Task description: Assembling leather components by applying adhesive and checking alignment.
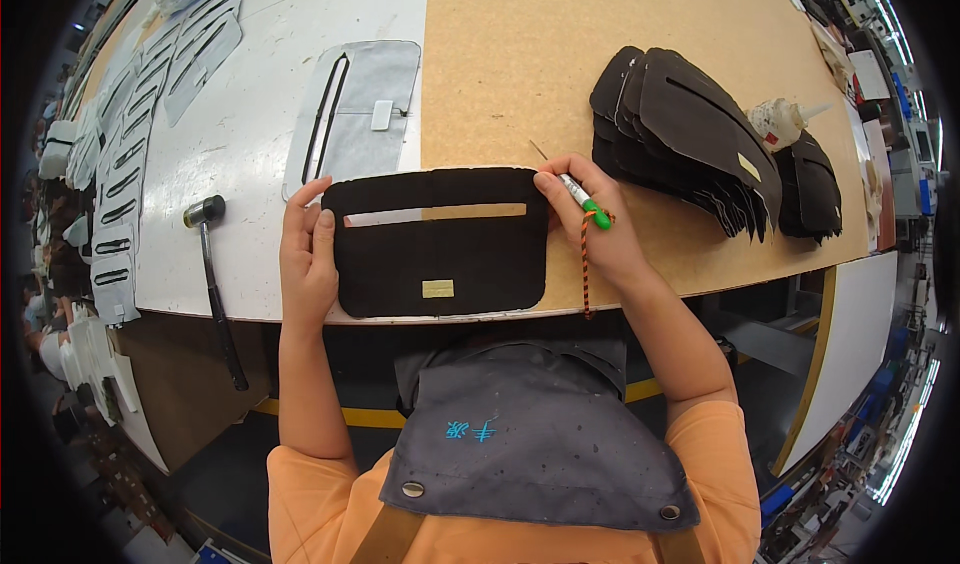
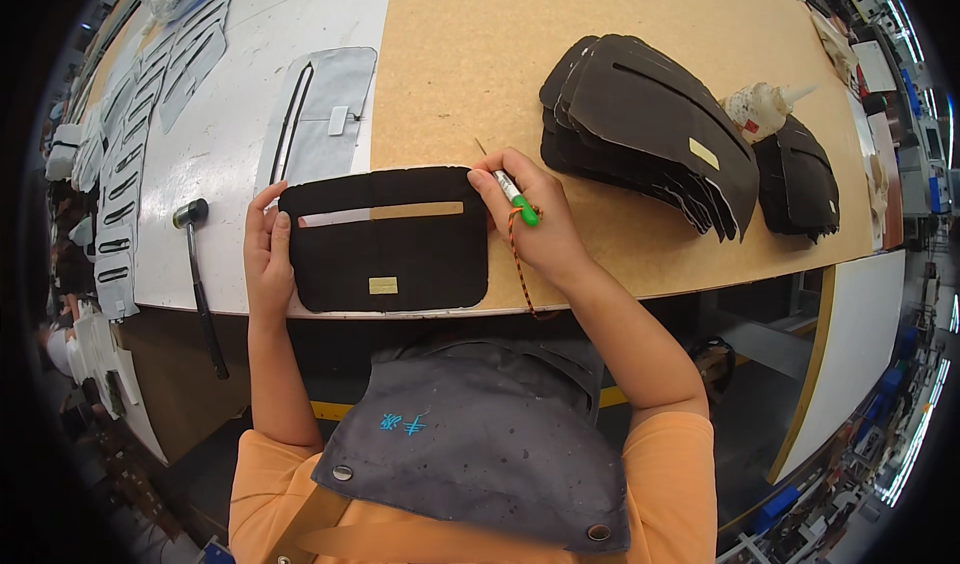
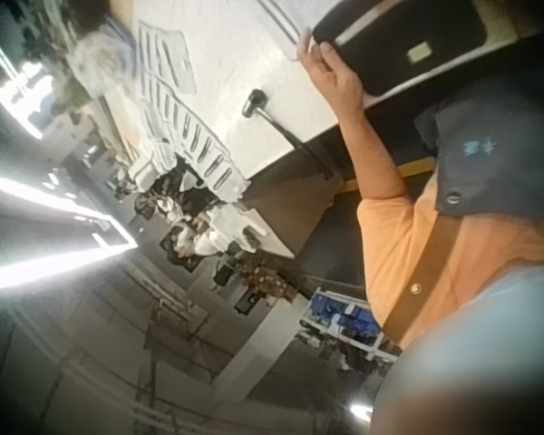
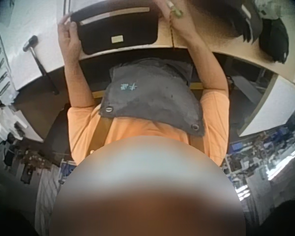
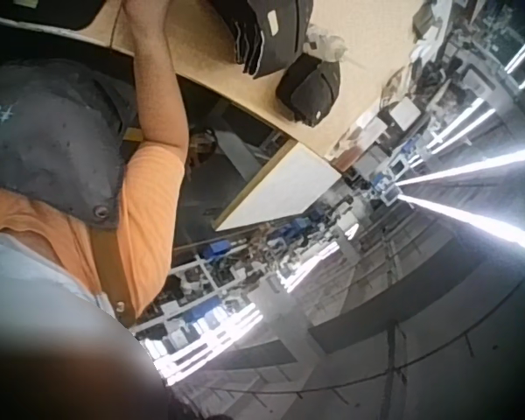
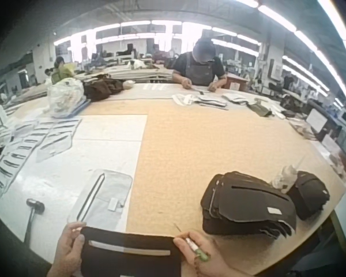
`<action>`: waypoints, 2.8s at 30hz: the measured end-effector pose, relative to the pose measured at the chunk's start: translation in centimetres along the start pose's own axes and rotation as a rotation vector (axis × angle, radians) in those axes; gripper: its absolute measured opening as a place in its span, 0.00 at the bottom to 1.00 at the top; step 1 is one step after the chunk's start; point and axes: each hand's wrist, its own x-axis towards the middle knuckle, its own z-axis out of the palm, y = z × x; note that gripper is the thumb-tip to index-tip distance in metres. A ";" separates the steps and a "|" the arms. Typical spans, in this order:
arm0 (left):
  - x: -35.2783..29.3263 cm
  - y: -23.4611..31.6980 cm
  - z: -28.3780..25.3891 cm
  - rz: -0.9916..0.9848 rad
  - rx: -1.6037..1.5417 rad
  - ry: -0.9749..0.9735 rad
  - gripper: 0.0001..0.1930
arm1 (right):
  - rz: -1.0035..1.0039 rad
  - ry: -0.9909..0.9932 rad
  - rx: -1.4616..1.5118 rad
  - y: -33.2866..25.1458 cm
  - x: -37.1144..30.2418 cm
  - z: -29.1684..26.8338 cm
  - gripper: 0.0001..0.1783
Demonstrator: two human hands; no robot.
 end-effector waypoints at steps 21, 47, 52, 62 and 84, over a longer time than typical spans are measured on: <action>0.7 -0.3 -0.1 0.116 -0.080 0.095 0.14 | -0.633 0.236 -0.340 -3.8 -2.6 -0.7 0.04; 7.6 1.1 3.5 0.307 0.960 -0.221 0.16 | -0.779 0.684 -0.404 -8.1 -8.4 -10.3 0.13; 3.4 3.9 2.1 0.483 0.625 -0.361 0.15 | -0.741 0.195 -0.546 -6.3 -7.7 -7.3 0.13; -0.9 5.9 0.4 0.337 0.429 -0.790 0.10 | -0.328 -0.162 -0.279 -1.9 -4.1 -3.2 0.11; 0.1 2.3 6.3 0.656 0.625 -0.665 0.14 | 0.144 -0.286 -0.008 -2.2 0.6 -1.5 0.11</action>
